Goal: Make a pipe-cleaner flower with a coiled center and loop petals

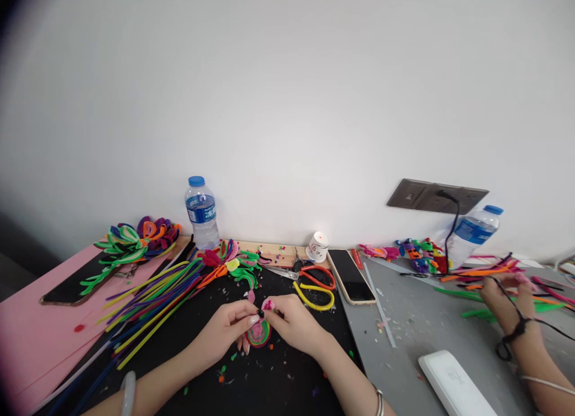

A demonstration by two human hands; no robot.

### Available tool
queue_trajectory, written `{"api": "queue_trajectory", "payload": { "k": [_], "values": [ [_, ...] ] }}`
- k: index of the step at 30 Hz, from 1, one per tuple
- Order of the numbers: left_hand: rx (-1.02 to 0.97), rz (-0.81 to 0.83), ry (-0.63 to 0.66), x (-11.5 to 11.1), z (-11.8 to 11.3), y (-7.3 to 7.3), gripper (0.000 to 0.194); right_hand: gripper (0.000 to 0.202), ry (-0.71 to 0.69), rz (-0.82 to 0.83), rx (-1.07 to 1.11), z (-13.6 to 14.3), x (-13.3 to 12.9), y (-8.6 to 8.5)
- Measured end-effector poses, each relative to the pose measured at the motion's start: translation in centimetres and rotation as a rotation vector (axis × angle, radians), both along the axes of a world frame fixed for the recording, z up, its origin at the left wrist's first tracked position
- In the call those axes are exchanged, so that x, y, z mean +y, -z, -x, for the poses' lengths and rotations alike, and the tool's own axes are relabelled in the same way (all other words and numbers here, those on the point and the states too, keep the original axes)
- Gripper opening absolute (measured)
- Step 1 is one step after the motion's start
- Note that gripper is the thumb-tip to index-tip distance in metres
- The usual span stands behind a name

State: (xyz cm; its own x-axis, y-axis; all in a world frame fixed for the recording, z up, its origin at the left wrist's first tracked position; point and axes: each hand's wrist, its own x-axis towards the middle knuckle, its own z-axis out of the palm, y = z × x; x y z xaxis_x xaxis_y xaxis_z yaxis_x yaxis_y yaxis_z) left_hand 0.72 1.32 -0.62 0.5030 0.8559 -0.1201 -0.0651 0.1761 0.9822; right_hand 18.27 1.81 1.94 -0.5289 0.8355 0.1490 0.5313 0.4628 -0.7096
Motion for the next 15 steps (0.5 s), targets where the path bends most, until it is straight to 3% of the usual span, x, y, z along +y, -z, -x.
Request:
{"api": "queue_trajectory", "payload": {
  "k": [15],
  "values": [
    [0.021, -0.025, 0.013, 0.07, 0.08, -0.08, 0.024, 0.026, -0.002, 0.012, 0.010, -0.06, 0.02, -0.10]
  ]
}}
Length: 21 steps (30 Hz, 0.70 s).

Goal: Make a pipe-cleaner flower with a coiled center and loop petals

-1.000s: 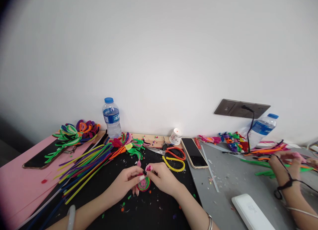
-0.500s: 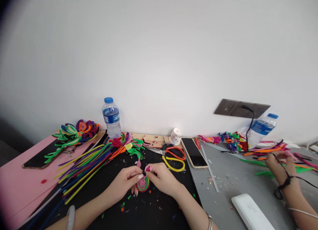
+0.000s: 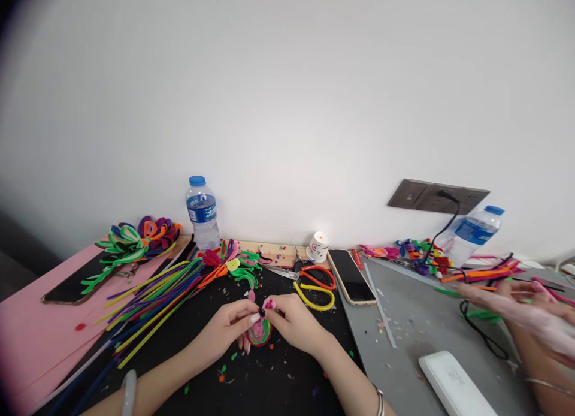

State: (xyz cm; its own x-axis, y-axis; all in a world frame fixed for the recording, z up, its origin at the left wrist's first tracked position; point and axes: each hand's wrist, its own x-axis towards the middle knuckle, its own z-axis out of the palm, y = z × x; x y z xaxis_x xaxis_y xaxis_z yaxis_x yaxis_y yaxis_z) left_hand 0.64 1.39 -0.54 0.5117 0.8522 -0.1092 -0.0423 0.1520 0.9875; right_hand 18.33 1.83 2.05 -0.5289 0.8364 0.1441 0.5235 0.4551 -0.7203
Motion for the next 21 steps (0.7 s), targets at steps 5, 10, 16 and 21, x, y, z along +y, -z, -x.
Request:
{"api": "queue_trajectory", "payload": {
  "k": [5, 10, 16, 21],
  "values": [
    [-0.005, 0.002, 0.006, -0.04, 0.03, 0.14, 0.025, 0.025, 0.003, -0.009, 0.002, -0.06, 0.09, 0.06],
    [-0.024, 0.015, -0.007, -0.01, -0.05, 0.27, 0.021, 0.024, -0.006, 0.001, 0.006, 0.00, 0.10, 0.17],
    [-0.024, 0.012, -0.015, -0.09, -0.11, 0.19, 0.020, 0.025, -0.012, 0.009, 0.001, 0.03, 0.05, 0.07],
    [-0.011, 0.015, -0.026, -0.05, -0.12, 0.04, 0.019, 0.024, -0.014, 0.009, -0.009, 0.04, 0.04, 0.15]
  ]
}}
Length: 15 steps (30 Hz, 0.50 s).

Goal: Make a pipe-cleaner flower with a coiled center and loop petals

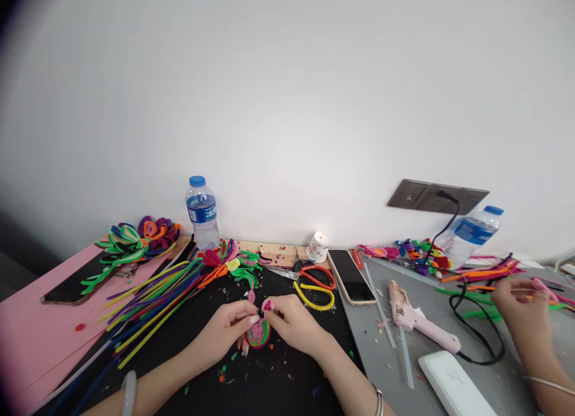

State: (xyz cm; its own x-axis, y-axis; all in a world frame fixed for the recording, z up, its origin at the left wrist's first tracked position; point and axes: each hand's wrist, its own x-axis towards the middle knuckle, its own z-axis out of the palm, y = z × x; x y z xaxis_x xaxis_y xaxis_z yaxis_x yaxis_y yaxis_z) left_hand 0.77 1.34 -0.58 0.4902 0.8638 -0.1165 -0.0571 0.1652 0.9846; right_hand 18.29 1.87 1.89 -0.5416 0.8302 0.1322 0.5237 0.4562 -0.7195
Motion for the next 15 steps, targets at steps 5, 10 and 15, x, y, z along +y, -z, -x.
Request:
{"api": "queue_trajectory", "payload": {
  "k": [5, 10, 15],
  "values": [
    [-0.003, 0.001, -0.007, -0.14, -0.07, -0.16, 0.020, 0.024, 0.006, -0.001, -0.003, 0.01, 0.10, 0.11],
    [-0.020, 0.008, 0.001, -0.10, 0.04, 0.07, 0.023, 0.022, 0.047, 0.032, 0.028, -0.03, 0.15, -0.09],
    [-0.028, -0.003, 0.021, 0.12, 0.12, 0.53, 0.023, 0.019, 0.079, 0.105, 0.062, -0.22, 0.08, -0.09]
  ]
}}
